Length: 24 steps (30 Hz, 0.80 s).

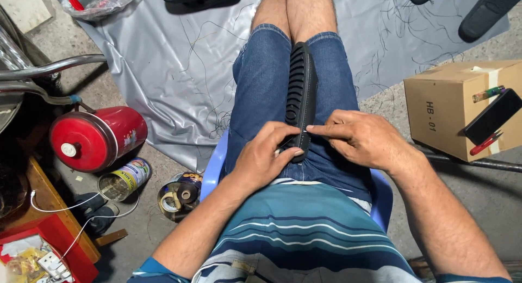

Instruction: The person sits on a blue plastic chair and sews a black slipper sole using a needle and thread. They hold the sole on their lap and repeatedly push the needle through the material while pulling the thread to stitch it.

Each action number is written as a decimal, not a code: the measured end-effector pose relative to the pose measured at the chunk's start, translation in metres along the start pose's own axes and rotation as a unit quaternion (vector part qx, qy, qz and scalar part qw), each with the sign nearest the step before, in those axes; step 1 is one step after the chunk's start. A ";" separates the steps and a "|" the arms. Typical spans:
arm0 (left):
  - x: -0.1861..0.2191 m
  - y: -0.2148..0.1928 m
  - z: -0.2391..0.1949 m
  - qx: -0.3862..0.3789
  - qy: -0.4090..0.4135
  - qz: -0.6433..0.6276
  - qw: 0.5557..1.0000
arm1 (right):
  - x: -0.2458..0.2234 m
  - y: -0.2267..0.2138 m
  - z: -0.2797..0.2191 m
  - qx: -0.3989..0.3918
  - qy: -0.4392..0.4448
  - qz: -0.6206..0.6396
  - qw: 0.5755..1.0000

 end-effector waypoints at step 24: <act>-0.009 0.014 -0.013 0.198 0.027 -0.056 0.978 | 0.012 0.041 -0.005 0.144 -0.033 -0.068 0.987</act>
Point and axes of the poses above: each hand's wrist, its own z-axis towards the middle knuckle, its own y-axis out of the palm, x = y × z, the point moved 4 cm from there along z, towards the middle knuckle, and after that the axes turned 5 degrees about -y, right-handed, at the moved point
